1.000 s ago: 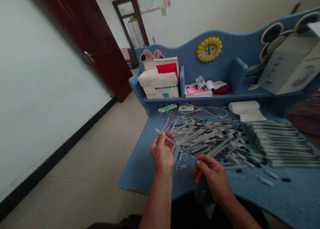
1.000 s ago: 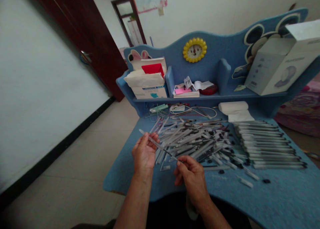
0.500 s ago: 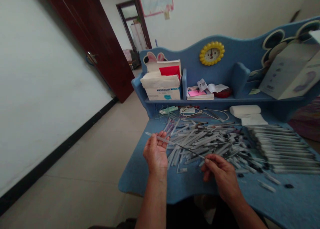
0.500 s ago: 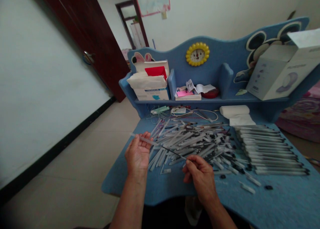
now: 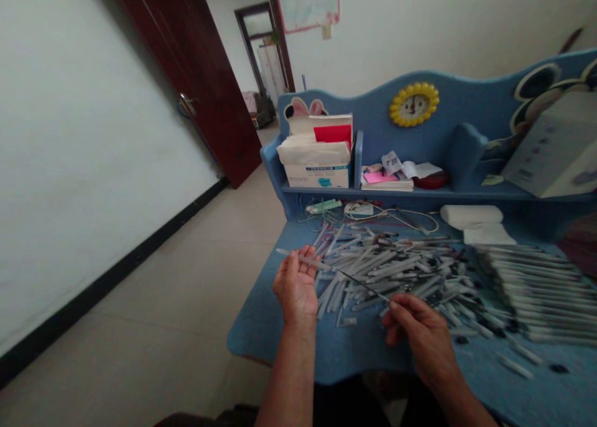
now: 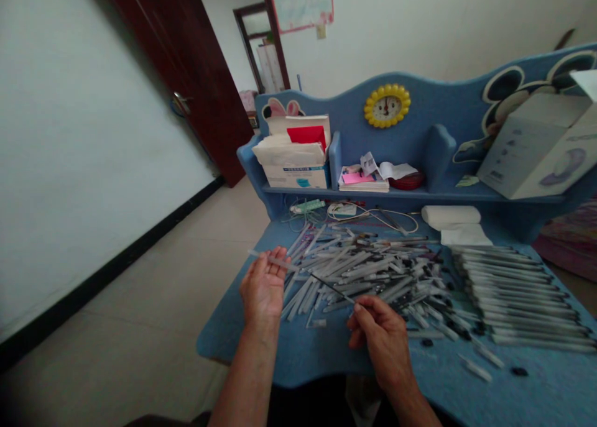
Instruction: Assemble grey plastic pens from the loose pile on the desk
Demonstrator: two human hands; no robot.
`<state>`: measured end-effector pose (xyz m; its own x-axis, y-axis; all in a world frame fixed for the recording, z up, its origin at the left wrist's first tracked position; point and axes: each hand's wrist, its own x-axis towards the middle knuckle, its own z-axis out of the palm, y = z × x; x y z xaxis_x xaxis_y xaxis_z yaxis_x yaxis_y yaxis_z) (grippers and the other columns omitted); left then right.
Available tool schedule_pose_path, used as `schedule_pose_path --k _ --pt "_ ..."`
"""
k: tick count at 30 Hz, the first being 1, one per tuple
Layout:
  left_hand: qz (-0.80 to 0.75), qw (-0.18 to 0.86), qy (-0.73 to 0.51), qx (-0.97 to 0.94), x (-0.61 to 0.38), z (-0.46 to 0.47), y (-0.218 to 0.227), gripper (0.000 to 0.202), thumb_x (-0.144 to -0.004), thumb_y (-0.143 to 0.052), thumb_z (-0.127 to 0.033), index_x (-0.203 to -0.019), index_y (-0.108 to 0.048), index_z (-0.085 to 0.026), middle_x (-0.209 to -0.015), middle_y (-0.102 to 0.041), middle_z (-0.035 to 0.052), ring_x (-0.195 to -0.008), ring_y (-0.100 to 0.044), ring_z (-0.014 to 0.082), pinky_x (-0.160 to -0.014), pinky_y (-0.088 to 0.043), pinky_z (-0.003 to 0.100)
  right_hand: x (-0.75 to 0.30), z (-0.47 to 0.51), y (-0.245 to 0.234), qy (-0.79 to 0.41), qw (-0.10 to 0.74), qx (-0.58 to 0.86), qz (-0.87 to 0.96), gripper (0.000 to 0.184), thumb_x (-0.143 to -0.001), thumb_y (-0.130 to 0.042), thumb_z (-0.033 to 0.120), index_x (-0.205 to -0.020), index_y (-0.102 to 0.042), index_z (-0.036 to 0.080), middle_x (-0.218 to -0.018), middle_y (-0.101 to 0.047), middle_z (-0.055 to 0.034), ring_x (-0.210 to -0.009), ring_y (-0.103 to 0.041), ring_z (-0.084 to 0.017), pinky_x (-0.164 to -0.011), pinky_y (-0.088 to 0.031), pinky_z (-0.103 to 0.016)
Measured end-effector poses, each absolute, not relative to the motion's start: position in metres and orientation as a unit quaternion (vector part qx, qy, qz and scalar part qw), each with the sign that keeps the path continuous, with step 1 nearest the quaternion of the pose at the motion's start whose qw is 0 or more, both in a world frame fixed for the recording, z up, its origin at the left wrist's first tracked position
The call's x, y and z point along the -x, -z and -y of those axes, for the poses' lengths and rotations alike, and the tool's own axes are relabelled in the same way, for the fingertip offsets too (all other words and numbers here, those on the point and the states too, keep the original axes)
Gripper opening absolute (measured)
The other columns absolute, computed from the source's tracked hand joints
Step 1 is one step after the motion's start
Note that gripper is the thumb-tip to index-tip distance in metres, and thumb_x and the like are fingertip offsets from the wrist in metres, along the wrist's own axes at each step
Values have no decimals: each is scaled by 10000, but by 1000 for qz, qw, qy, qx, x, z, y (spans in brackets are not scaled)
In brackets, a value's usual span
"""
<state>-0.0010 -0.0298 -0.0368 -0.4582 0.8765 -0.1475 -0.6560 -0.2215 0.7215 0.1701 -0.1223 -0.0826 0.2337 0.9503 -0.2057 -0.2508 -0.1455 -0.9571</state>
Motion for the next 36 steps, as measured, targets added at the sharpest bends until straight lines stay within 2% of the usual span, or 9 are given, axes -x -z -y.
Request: schedule_pose_path --k 5,13,36 --pt "-392 509 -754 -139 3 31 40 92 -741 -606 -176 -783 -537 -133 -792 -687 85 -803 -667 204 -769 -507 386 -170 121 82 -524 561 550 329 295 -734 -628 417 -833 -554 150 -564 -615 8 -389 -526 -96 -390 -407 -196" --pt "-459 614 -608 -205 -3 44 42 148 -680 -647 -146 -803 -570 -122 -778 -677 82 -680 -656 185 -562 -544 305 -173 108 74 -507 559 555 350 308 -731 -632 425 -848 -562 149 -555 -619 5 -388 -538 -111 -377 -420 -204" --pt "-461 618 -589 -242 -13 38 34 184 -653 -676 -191 -800 -590 -121 -727 -652 53 -673 -631 165 -516 -523 251 -162 94 71 -528 542 560 337 309 -697 -661 423 -829 -572 157 -527 -617 10 -363 -525 -104 -364 -412 -198"
